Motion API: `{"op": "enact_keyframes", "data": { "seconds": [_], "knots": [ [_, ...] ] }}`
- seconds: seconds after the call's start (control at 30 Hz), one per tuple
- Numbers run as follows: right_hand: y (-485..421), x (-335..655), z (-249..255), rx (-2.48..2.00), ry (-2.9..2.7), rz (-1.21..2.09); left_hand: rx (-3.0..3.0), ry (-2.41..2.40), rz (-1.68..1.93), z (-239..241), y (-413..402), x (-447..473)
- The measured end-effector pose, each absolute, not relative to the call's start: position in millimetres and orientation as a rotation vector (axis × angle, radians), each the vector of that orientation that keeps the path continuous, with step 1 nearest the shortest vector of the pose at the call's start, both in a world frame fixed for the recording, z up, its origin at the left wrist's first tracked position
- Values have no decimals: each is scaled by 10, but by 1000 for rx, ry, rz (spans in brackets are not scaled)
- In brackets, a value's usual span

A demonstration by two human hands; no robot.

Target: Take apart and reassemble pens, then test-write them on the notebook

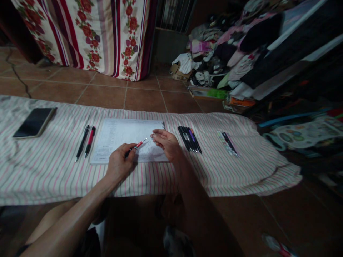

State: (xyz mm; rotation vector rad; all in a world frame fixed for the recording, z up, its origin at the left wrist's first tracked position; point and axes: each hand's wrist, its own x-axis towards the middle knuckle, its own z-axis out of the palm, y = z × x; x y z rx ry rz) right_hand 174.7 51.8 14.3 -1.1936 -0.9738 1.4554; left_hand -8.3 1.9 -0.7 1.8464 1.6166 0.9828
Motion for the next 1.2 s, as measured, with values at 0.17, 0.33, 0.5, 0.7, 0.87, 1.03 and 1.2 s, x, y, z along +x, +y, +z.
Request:
{"op": "enact_keyframes", "data": {
  "seconds": [0.17,0.33,0.5,0.7,0.87,1.03,1.2],
  "knots": [
    [502,1697,181,-1215,-984,1461,1852,1608,981,21,7,-72],
    [498,1668,208,-1220,-989,1456,1867,1611,981,7,12,-73],
    [497,1664,201,-1220,-991,1447,1872,1597,995,-12,17,-75],
    [504,1637,191,-1226,-987,1460,1864,1592,986,5,6,-64],
    [501,1638,181,-1220,-993,1465,1876,1592,991,2,7,-65],
    [505,1645,157,-1224,-1023,1461,1894,1601,995,3,11,-65],
    [509,1632,164,-1222,-1018,1458,1879,1593,985,15,2,-64]
  ]
}}
